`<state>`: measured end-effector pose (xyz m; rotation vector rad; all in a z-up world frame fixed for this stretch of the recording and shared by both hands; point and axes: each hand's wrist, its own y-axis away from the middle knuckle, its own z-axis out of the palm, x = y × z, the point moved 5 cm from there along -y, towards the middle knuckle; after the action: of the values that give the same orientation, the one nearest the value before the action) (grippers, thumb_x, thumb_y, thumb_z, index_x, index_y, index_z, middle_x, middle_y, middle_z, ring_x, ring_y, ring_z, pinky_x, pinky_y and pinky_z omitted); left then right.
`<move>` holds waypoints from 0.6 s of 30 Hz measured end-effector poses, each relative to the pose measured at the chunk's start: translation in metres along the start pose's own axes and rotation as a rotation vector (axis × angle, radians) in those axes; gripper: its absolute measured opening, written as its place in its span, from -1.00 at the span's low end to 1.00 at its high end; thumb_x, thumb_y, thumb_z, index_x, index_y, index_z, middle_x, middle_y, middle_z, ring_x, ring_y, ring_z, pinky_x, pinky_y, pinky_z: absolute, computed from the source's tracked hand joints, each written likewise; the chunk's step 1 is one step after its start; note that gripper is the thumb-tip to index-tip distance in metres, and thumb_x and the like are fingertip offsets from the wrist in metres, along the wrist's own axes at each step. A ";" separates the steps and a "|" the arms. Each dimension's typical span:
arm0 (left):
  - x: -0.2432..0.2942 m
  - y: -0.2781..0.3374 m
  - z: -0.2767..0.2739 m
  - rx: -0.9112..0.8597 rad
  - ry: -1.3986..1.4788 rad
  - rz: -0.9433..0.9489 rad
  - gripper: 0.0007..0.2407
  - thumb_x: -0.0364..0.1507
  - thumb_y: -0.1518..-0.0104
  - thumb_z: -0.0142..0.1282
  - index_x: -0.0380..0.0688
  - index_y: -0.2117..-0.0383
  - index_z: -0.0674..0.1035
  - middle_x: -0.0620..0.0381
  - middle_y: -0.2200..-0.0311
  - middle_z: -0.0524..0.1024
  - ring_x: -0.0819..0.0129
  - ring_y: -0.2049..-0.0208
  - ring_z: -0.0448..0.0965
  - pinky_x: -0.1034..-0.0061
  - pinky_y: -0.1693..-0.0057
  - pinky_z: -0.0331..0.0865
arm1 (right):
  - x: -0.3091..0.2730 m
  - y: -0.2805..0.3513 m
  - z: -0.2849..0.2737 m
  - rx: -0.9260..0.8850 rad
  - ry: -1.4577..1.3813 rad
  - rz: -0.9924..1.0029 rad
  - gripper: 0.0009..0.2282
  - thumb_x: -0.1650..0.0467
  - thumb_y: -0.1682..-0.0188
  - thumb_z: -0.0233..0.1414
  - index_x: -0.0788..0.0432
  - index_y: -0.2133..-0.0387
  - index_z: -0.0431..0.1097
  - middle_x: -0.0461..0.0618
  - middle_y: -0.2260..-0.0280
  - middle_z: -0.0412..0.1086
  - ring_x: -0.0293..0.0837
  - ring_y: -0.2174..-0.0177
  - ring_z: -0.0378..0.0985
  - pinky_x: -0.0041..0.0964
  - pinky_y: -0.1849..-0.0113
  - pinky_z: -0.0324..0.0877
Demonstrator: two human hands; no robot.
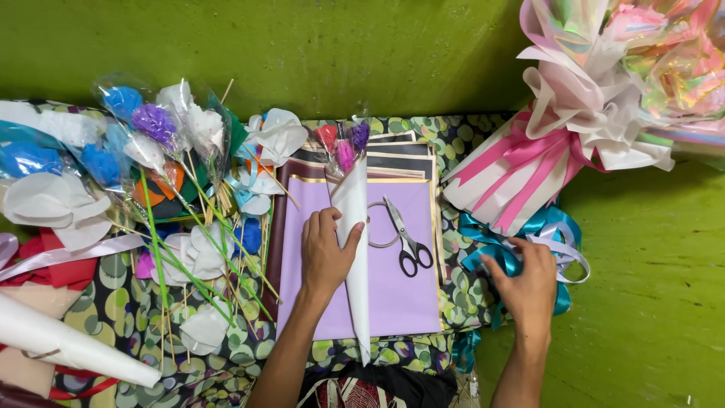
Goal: The person secures a small bouquet of artificial flowers wrapped in white paper by applying clear tape around the cone base. They then use scissors to trim the tape and wrap a teal ribbon around the bouquet, adjusting it for presentation.
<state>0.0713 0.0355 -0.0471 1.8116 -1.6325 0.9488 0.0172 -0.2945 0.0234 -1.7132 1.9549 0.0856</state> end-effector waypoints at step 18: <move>-0.003 -0.001 0.004 0.007 -0.073 0.020 -0.66 -0.14 -0.18 0.13 -0.16 0.17 0.46 0.05 0.24 0.46 0.16 0.22 0.45 0.26 0.03 0.33 | -0.036 -0.006 -0.017 0.067 -0.470 0.111 -0.92 0.42 -0.07 0.12 0.18 0.36 0.50 -0.09 0.40 0.48 -0.21 0.31 0.50 -0.35 0.20 0.39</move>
<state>0.0729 0.0342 -0.0514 1.8584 -1.6959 0.9081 0.0191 -0.2700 0.0555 -1.3862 1.6759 0.4184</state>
